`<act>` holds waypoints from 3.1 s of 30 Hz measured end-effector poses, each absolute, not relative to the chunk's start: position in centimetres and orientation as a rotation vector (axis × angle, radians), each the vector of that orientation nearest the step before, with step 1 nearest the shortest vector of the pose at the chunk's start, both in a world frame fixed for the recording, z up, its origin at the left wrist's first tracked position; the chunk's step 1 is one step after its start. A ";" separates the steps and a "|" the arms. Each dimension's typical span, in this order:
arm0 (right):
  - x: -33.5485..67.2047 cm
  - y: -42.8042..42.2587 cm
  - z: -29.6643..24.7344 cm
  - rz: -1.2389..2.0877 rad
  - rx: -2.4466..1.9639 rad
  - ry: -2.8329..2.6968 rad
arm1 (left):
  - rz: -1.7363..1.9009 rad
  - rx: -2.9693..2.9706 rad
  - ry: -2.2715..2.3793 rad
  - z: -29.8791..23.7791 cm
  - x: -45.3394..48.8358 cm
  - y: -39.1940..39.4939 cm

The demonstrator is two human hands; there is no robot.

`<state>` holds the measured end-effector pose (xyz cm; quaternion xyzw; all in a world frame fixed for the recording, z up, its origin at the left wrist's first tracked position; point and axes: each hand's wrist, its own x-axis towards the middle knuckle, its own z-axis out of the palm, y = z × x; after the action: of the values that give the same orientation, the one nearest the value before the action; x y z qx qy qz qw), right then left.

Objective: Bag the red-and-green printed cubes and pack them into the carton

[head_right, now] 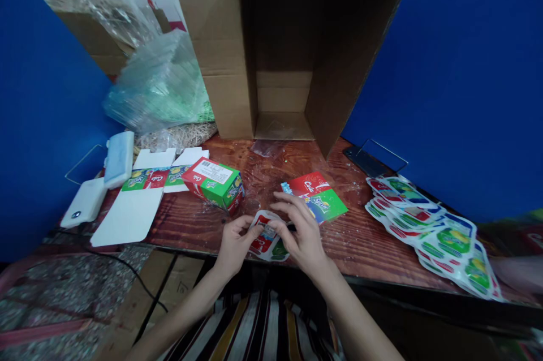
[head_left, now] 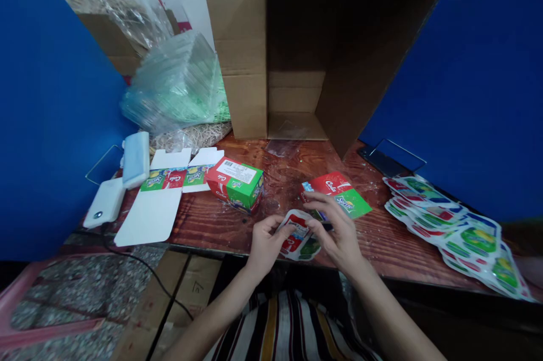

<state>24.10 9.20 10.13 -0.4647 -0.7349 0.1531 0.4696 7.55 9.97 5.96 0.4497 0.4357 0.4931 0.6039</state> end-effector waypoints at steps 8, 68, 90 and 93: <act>24.3 9.1 9.6 0.381 -1.087 -1.970 | 1.146 1.037 0.937 6.4 7.4 10.4; 44.0 7.8 12.4 0.602 -1.533 -1.040 | 0.770 1.283 0.978 5.3 9.5 8.6; 54.7 12.5 5.7 -0.137 -2.456 -0.454 | 0.790 1.282 1.028 3.1 8.8 8.2; 54.1 12.3 6.4 -0.189 -2.513 -0.485 | 0.800 1.288 1.033 2.6 8.4 8.2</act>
<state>54.05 12.26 6.41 -0.9390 -0.1813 -0.0705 0.2837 8.40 8.15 2.57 0.5575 0.4472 0.3462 0.6078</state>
